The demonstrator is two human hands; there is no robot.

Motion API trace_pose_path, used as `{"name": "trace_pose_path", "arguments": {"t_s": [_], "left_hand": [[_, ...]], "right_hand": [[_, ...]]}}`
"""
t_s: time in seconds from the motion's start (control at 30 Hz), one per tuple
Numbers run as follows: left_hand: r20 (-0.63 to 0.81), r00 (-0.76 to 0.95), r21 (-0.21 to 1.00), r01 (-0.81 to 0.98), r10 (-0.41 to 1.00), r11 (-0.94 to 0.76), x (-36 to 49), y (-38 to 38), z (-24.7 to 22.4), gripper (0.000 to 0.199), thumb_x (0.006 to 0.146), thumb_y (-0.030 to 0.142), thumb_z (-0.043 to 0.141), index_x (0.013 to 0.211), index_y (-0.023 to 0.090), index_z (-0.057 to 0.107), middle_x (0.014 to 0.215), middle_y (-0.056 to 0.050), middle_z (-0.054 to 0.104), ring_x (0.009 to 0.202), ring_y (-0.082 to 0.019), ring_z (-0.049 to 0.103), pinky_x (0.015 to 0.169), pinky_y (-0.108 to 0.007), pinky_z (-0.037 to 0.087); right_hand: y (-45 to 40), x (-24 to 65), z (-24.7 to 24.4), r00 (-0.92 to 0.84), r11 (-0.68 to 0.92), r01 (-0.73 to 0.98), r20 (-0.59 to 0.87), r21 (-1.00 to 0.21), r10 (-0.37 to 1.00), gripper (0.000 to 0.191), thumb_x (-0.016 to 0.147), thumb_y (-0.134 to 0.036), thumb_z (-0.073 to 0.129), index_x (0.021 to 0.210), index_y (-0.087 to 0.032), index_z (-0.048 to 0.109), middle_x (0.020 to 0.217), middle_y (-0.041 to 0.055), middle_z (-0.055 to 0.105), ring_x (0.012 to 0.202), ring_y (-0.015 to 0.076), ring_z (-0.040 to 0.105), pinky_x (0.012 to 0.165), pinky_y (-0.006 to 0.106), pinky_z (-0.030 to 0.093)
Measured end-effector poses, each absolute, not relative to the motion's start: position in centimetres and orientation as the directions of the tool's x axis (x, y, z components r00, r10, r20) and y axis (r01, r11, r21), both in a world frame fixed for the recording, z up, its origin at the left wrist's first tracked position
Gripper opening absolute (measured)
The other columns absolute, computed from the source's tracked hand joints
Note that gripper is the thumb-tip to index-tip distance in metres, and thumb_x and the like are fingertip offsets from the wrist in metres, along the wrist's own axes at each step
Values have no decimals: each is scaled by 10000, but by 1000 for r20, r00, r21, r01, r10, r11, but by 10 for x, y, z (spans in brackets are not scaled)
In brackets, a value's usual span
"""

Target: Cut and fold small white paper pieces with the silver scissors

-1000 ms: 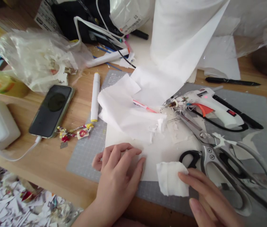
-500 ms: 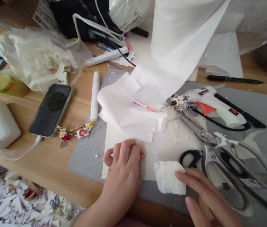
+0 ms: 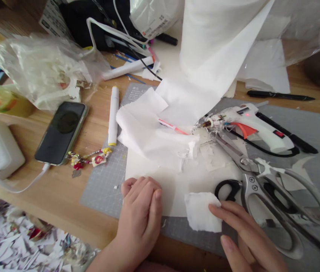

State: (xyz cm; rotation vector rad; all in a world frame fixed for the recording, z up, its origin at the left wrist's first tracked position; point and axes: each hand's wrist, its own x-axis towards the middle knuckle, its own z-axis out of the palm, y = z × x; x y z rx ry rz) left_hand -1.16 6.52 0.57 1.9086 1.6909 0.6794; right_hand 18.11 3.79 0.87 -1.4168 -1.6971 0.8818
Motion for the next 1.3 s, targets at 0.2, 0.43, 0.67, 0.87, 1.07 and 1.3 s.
{"name": "trace_pose_path", "arguments": {"t_s": [0.2,0.43,0.67,0.87,1.07,1.3], "left_hand": [[54,124,642,755,991,-130,-12,68,8,192,836,141,449,652,197,454,634,41,541,619,-118,492,720,-322,294],[144,58,649,748,988,-139,-14,65,5,169,798,92,513,872,237,561,872,15,645,811,-147,573,799,-338,334],[154,128,777,596,980,-200,-17,60,11,274,827,86,438,1018,235,566,1024,-52,639,938,-179,579,811,-346,407],[-54,40,988,-144,998,59,-13,59,19,217,902,298,333,739,241,463,528,15,572,573,-158,587,611,-324,484],[-153,22,942,-297,988,153,-32,71,33,213,873,343,415,710,239,505,456,58,214,384,-79,256,366,-195,289],[-28,520,711,611,854,-349,-37,101,30,204,832,166,486,934,253,639,898,-39,627,784,-151,575,680,-273,457]], "right_hand": [[37,180,10,-98,135,480,100,-867,990,344,774,-117,476,1082,-213,594,1056,64,625,970,215,595,799,280,519],[38,185,9,-90,120,478,87,-870,992,318,779,-130,490,1056,-231,609,1035,41,641,923,189,623,772,231,527],[40,183,11,-88,118,476,86,-872,992,315,774,-124,481,1042,-222,616,1007,49,649,904,194,627,765,241,532],[36,178,11,-23,95,429,94,-898,995,319,765,-102,484,1028,-223,619,1007,55,643,920,199,615,783,258,530],[36,189,1,-83,181,442,161,-879,983,340,752,-96,506,1056,-205,609,1060,55,628,924,184,621,781,220,528],[39,192,5,-183,236,487,166,-841,969,339,764,-108,489,1078,-194,586,1069,55,619,968,175,602,802,201,510]]}}
